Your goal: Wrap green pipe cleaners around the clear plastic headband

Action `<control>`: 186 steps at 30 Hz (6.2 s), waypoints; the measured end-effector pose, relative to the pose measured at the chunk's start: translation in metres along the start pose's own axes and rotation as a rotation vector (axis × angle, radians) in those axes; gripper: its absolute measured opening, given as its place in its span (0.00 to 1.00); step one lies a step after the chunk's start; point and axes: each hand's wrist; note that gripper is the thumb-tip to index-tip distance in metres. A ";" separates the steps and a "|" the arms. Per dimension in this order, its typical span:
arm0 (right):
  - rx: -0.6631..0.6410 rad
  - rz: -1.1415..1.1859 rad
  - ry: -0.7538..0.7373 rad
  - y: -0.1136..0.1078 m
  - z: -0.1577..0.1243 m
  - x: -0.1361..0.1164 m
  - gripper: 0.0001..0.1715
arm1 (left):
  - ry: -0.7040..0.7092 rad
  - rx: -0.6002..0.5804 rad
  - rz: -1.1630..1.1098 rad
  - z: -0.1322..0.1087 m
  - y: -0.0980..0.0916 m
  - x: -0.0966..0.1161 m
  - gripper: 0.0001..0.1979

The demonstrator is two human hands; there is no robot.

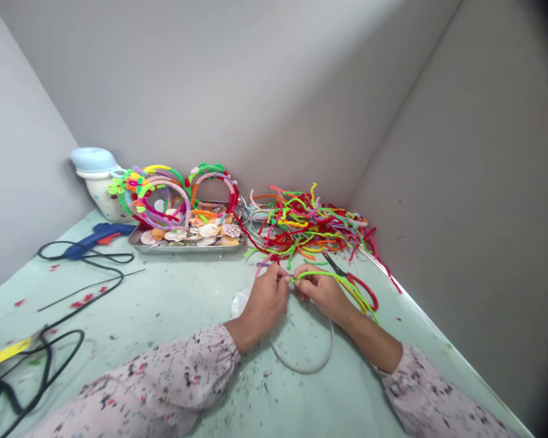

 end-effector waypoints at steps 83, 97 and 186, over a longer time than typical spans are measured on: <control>-0.012 0.005 -0.021 0.000 0.000 0.001 0.07 | 0.043 -0.043 0.198 -0.002 -0.003 0.003 0.10; -0.017 0.066 -0.055 0.001 0.000 -0.001 0.11 | 0.004 -0.054 0.176 0.002 -0.003 0.000 0.11; -0.016 0.094 -0.048 0.003 0.003 -0.001 0.06 | -0.083 -0.042 -0.112 0.003 -0.002 -0.003 0.11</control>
Point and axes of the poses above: each hand's wrist, its own z-axis towards the middle knuckle, its own y-axis out of the palm, x = y × z, and after that the axes turned 2 degrees about x, right-handed
